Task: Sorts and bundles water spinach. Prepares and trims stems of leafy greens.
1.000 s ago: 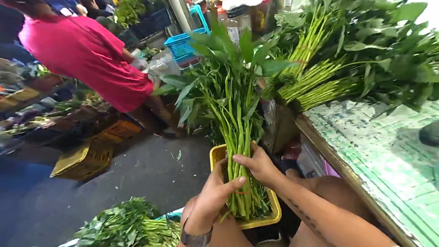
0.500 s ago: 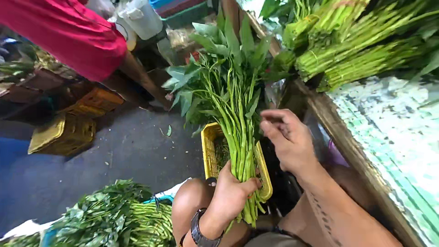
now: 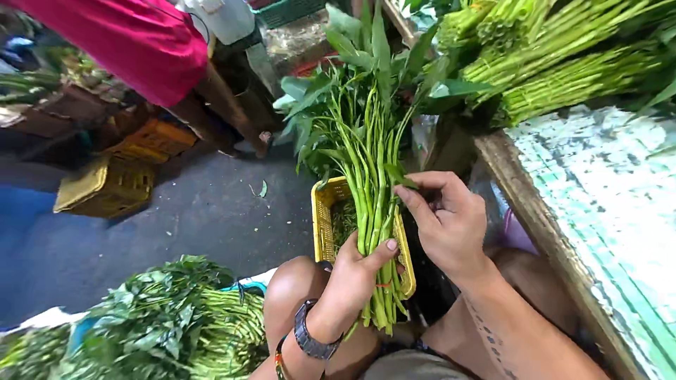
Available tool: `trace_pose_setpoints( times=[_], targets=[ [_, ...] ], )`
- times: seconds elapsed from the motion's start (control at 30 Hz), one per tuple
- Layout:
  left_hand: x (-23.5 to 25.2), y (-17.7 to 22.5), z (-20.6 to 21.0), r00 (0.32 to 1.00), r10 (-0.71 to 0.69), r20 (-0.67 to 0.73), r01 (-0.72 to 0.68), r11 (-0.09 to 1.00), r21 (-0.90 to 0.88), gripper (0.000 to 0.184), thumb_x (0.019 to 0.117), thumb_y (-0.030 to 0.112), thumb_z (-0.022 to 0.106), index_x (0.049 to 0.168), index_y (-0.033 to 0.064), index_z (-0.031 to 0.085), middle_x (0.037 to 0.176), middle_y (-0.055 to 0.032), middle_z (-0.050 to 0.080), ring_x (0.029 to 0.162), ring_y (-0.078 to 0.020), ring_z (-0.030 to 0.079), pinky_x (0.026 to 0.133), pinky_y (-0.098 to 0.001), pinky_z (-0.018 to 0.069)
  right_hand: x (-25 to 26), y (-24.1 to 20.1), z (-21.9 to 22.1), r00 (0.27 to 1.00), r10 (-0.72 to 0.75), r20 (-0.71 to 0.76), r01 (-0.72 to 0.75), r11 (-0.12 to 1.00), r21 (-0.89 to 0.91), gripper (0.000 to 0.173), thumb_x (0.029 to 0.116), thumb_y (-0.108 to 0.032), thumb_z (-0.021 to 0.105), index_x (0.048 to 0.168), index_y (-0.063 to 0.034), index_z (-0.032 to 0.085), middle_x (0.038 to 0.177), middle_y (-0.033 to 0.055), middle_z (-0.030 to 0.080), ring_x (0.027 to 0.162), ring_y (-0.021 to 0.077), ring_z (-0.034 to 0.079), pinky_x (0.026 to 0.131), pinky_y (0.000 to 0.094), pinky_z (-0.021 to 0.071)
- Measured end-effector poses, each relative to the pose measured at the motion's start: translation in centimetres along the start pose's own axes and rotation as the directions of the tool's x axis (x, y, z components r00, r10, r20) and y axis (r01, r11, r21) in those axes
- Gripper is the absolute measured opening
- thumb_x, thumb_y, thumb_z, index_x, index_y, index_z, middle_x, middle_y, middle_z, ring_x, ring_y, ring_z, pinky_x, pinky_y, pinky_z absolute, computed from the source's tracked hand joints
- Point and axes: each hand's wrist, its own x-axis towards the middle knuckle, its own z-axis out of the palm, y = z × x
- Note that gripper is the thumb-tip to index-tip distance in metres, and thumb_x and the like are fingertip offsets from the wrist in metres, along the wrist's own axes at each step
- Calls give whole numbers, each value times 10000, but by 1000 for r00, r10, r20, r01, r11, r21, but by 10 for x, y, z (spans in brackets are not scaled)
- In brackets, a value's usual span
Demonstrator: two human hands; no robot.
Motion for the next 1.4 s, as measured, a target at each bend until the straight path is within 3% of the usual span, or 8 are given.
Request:
trace_pose_setpoints(
  times=[0.17, 0.37, 0.53, 0.73, 1.13, 1.23, 1.3, 1.4],
  targets=[
    [5, -1, -4, 995, 39, -92, -43, 998, -45, 413, 959, 132, 714, 1280, -49, 526, 982, -167, 726, 841, -240, 749, 774, -369, 651, -10, -8, 7, 987, -142, 75, 132, 983, 125, 133, 968, -59, 695, 1091, -27, 657, 1033, 43, 705, 911, 71, 694, 774, 223, 614],
    [3, -10, -9, 972, 155, -175, -152, 988, 31, 307, 942, 60, 681, 1227, -5, 588, 958, -101, 728, 854, -161, 725, 786, -335, 625, -27, -16, 17, 922, -344, 177, 316, 934, 165, 81, 1014, -77, 630, 1079, -34, 653, 1015, 80, 709, 1057, 145, 707, 953, 300, 609],
    [3, -12, -10, 971, 168, -171, -157, 985, 77, 378, 915, 114, 748, 1232, -3, 579, 929, -92, 726, 813, -165, 723, 759, -336, 628, -27, -20, 17, 932, -285, 222, 267, 958, 106, 89, 1018, -77, 622, 1077, -27, 666, 1001, 68, 681, 966, 72, 676, 857, 194, 589],
    [-2, -11, -13, 969, 195, -153, -168, 971, 171, 274, 925, 131, 725, 1166, 25, 649, 915, -59, 730, 825, -137, 719, 771, -314, 619, -31, -10, 25, 919, -315, 236, 314, 948, 45, 82, 1021, -69, 602, 1062, -35, 663, 966, 67, 706, 1031, 133, 705, 1056, 360, 557],
    [-17, -2, -37, 952, 283, -115, -272, 956, 107, 407, 881, 119, 774, 1206, -32, 582, 960, -69, 729, 864, -125, 722, 802, -300, 624, -28, -38, 11, 921, -235, 311, 69, 884, 463, 72, 1008, -77, 604, 1056, -46, 649, 931, 39, 705, 964, 98, 701, 1093, 412, 528],
    [-19, -1, -45, 956, 247, -158, -235, 968, 92, 491, 852, 123, 818, 1235, -54, 567, 971, -125, 725, 860, -185, 728, 792, -342, 633, -12, -30, -14, 771, -184, 610, 12, 961, 276, 123, 968, -178, 664, 1050, -98, 707, 1015, -8, 718, 1003, 44, 669, 915, 215, 568],
    [-19, -2, -51, 955, 228, -188, -210, 972, 109, 522, 840, 115, 829, 1251, -63, 559, 992, -145, 724, 880, -211, 732, 805, -362, 638, -8, -20, -19, 638, -42, 769, 49, 999, 14, 279, 955, -358, 682, 1187, -206, 710, 1155, -52, 703, 1137, 98, 628, 1023, 357, 508],
    [-22, -4, -54, 962, 193, -194, -180, 980, 82, 524, 843, 96, 823, 1244, -80, 535, 931, -196, 718, 760, -280, 737, 694, -401, 657, -11, -13, -3, 760, 137, 636, -131, 990, -56, 360, 969, -448, 669, 1237, -215, 723, 1112, -85, 714, 1069, 49, 655, 974, 314, 550]
  ],
)
